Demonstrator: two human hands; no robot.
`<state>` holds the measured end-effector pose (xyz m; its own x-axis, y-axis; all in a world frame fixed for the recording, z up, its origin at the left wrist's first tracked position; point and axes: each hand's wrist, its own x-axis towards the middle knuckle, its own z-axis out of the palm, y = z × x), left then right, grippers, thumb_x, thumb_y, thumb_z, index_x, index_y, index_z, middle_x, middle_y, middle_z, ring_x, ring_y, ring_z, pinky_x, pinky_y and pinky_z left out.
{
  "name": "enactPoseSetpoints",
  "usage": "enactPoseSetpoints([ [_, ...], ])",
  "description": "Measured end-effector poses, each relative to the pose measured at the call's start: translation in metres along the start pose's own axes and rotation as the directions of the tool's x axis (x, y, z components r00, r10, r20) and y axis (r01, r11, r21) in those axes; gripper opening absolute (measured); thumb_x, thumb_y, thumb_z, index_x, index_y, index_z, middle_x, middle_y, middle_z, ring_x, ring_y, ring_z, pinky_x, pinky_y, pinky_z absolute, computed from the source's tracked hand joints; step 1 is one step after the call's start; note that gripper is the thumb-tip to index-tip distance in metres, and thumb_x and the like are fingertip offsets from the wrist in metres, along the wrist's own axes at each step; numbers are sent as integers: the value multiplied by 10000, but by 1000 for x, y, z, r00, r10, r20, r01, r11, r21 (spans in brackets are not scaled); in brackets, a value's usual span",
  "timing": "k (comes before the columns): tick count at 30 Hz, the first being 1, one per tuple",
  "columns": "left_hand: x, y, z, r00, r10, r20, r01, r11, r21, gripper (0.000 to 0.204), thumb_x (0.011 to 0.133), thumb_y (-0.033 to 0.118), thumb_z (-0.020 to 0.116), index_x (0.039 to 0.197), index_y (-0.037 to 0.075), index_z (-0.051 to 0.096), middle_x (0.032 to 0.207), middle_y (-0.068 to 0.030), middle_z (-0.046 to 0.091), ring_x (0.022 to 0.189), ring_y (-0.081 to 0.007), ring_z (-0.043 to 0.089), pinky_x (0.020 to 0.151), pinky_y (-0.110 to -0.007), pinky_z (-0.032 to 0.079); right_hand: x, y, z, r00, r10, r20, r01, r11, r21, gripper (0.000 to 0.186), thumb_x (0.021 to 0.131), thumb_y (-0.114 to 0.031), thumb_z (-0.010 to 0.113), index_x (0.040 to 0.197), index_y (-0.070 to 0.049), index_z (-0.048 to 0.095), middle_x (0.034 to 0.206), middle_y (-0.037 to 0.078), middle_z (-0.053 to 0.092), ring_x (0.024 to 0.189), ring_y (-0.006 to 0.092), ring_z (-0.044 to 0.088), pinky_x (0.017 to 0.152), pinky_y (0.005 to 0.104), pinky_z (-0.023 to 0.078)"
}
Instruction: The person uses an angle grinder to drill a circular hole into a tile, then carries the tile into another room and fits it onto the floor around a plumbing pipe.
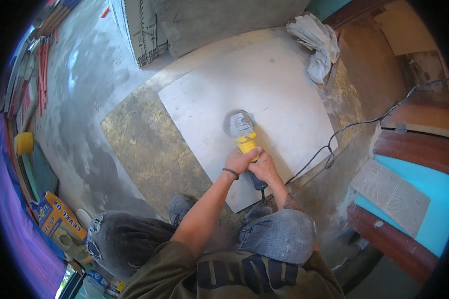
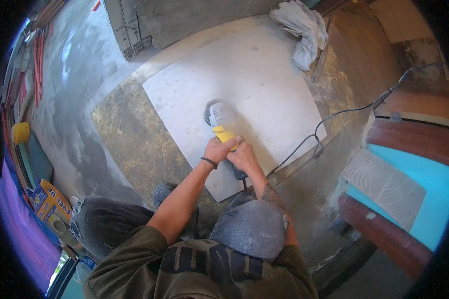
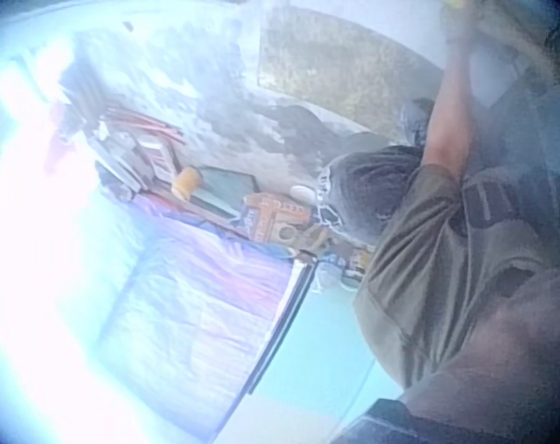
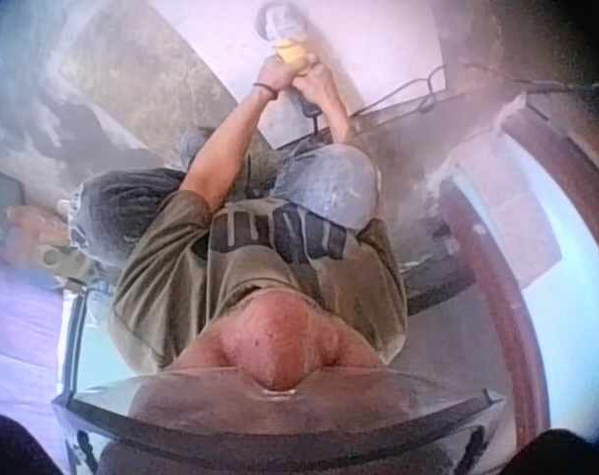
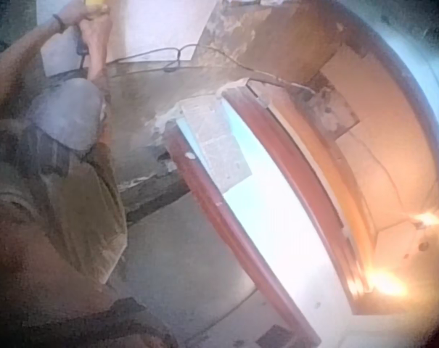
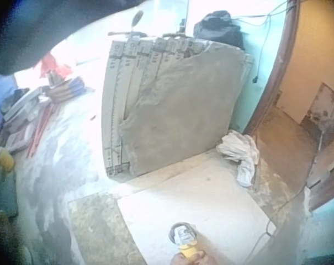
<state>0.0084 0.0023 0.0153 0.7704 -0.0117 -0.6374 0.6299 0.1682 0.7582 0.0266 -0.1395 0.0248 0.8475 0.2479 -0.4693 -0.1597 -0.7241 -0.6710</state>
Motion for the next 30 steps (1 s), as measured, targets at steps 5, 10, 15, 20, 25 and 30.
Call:
enactPoseSetpoints([
  [5, 0, -14, -8, 998, 52, -18, -53, 997, -64, 447, 885, 320, 772, 1131, -45, 694, 1030, -75, 729, 908, -125, 661, 797, -291, 530, -6, -16, 4, 999, -44, -24, 44, 999, 9, 577, 742, -317, 795, 1173, 25, 621, 1088, 255, 696, 1023, 396, 684, 863, 439, 544],
  [10, -2, -5, 0, 1000, 22, 19, -21, 998, -51, 446, 884, 324, 773, 1130, -39, 693, 1030, -76, 730, 913, -126, 665, 803, -291, 531, -9, -9, 0, 997, -63, -50, 63, 998, 0, 590, 737, -329, 794, 1161, 38, 613, 1072, 261, 696, 1018, 407, 683, 858, 449, 545],
  [15, 2, -7, -2, 999, 38, 0, -38, 999, -25, 440, 884, 325, 772, 1120, -39, 696, 1032, -79, 731, 904, -127, 666, 797, -287, 532, -9, -16, -3, 999, -21, -40, 21, 1000, 7, 594, 737, -336, 783, 1165, 38, 608, 1082, 267, 691, 1020, 414, 679, 861, 452, 542],
  [20, 1, -1, 2, 999, 32, 32, -30, 997, -68, 441, 890, 321, 771, 1124, -45, 693, 1041, -84, 729, 914, -125, 665, 803, -286, 532, -7, -10, -4, 999, 34, -32, -34, 999, -15, 608, 740, -348, 781, 1184, 28, 605, 1100, 265, 690, 1045, 417, 671, 880, 451, 537],
  [25, 4, -7, -1, 999, 37, 27, -34, 995, -91, 422, 903, 298, 766, 1134, -46, 688, 1053, -76, 724, 923, -126, 661, 807, -285, 531, -6, -14, -2, 999, 28, -19, -28, 1000, 0, 617, 733, -352, 791, 1188, 21, 605, 1109, 262, 688, 1056, 414, 668, 890, 450, 533],
  [30, 4, -7, 0, 998, 53, 41, -48, 992, -114, 413, 909, 289, 761, 1139, -46, 687, 1061, -70, 721, 933, -123, 658, 814, -279, 529, -6, -15, -4, 999, 40, -22, -40, 999, -11, 610, 726, -347, 800, 1178, 14, 606, 1106, 259, 688, 1059, 413, 666, 896, 450, 531],
])
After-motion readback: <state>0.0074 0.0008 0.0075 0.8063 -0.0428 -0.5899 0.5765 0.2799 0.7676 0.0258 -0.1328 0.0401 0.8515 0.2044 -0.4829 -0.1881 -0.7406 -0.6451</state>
